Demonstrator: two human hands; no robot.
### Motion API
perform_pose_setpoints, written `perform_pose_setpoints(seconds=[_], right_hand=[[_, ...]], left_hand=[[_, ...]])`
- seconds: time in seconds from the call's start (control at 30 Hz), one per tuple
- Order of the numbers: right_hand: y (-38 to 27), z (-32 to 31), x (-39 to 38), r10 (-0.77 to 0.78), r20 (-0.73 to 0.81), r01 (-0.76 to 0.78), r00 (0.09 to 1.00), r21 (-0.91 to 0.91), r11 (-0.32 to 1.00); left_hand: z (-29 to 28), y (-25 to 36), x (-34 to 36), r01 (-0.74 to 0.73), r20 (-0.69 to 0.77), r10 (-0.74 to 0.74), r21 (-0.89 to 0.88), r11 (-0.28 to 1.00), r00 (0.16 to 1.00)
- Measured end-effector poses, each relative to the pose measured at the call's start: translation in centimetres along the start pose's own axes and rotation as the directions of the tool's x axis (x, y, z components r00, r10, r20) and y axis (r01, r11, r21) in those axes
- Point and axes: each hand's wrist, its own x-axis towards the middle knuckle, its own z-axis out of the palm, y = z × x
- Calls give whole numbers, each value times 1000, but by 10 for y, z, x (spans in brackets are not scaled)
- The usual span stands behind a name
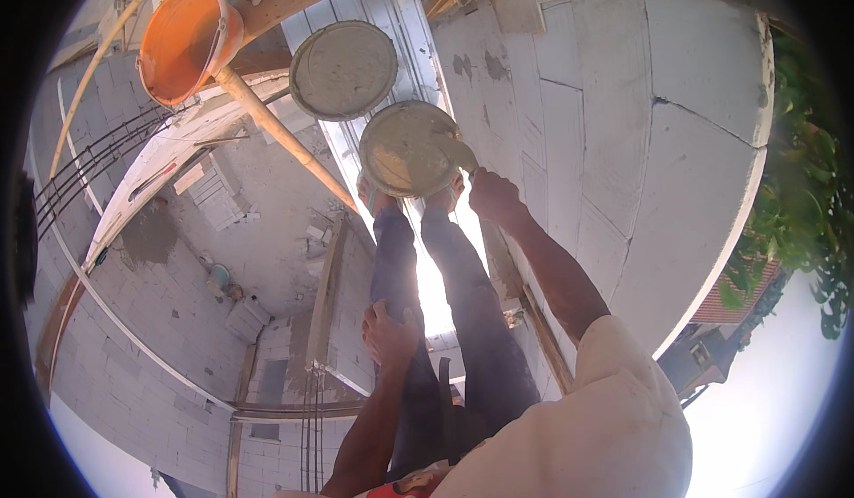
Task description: The person scoops cement mortar from a metal pan using a trowel and applies it to a concrete wall. They repeatedly smooth the mortar onto the surface while standing on a wooden scaffolding platform.
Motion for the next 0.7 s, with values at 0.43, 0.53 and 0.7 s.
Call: perform_pose_setpoints(seconds=[0.43, 0.53, 0.7], right_hand=[[-36, 85, 71, -13, -9, 15, 1000, 459, 888], [-43, 113, 65, -31, -83, 74, 996, 588, 805], [-74, 133, 106, 153, -118, -10, 981, 760, 650]], left_hand=[[-10, -2, 9, 16, 46, -14, -55, 998, 999], [-8, -6, 8, 3, 48, -1, -61, 998, 999], [-7, -13, 9, -20, 48, 23, -62, 998, 999]])
